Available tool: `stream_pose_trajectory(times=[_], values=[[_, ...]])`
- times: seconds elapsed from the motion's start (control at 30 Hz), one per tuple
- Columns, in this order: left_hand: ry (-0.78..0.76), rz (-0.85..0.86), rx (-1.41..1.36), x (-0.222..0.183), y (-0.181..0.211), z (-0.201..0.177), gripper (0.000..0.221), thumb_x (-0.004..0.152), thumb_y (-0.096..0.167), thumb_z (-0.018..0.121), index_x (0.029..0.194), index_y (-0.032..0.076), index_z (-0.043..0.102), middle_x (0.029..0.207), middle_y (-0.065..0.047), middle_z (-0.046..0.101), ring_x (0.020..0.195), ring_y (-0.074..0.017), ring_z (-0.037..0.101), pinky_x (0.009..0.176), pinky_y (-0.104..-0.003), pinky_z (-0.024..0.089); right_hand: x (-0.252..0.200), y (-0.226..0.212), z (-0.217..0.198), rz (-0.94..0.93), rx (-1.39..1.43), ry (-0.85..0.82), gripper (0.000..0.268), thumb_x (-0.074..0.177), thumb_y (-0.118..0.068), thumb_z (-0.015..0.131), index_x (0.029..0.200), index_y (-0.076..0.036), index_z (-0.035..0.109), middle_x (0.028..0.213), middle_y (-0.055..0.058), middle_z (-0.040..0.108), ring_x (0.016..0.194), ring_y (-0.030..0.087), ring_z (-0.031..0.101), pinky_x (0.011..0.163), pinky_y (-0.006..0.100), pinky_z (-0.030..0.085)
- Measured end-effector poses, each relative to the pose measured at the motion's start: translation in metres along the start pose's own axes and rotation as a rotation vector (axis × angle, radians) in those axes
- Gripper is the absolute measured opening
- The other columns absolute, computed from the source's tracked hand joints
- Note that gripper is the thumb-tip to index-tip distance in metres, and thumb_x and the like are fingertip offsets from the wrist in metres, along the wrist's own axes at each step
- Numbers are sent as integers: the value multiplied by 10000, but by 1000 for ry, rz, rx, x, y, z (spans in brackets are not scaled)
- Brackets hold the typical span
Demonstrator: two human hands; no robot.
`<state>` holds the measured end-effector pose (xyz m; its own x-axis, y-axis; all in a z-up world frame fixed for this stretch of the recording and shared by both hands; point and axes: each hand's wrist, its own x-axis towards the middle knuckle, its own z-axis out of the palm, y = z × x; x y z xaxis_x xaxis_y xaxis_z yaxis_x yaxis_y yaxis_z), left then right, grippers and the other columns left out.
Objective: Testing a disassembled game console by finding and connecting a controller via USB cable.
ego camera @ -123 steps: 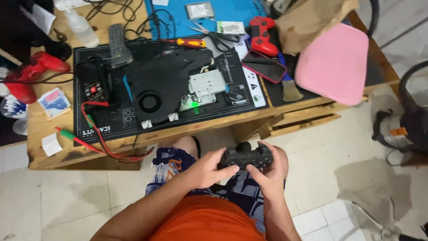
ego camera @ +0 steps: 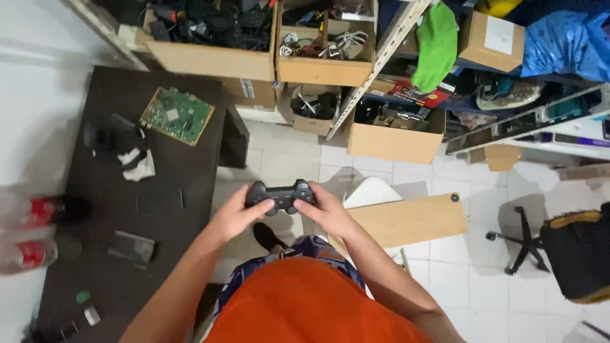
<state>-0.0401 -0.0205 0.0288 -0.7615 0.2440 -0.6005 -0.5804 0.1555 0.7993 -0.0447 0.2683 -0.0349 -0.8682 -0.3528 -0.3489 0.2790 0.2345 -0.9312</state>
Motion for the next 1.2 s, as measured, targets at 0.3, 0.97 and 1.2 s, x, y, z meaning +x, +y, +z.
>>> stream_pose_trajectory(times=[0.3, 0.97, 1.2], values=[[65, 87, 125, 92, 16, -34, 598, 939, 375, 980, 1404, 72, 759, 1204, -165, 792, 1203, -257, 746, 1060, -516, 626, 81, 41, -46, -19, 116, -34, 487, 1189, -370, 652, 1497, -1, 727, 1148, 218, 809, 1104, 254, 702, 1012, 523, 636], [209, 62, 208, 228, 105, -67, 558, 935, 489, 931, 1202, 35, 746, 1020, -237, 769, 1009, -364, 735, 935, -539, 564, 274, -45, -278, 208, -702, 69, 450, 987, -283, 786, 1391, -86, 807, 1289, 230, 856, 1252, 462, 801, 1087, 576, 625], [217, 93, 210, 254, 120, -68, 481, 946, 460, 931, 1152, 66, 746, 968, -177, 743, 979, -282, 689, 879, -478, 543, 298, -2, -291, 298, -757, 126, 953, 927, -487, 803, 1753, -142, 474, 1085, 108, 892, 1173, 453, 812, 1080, 627, 617]])
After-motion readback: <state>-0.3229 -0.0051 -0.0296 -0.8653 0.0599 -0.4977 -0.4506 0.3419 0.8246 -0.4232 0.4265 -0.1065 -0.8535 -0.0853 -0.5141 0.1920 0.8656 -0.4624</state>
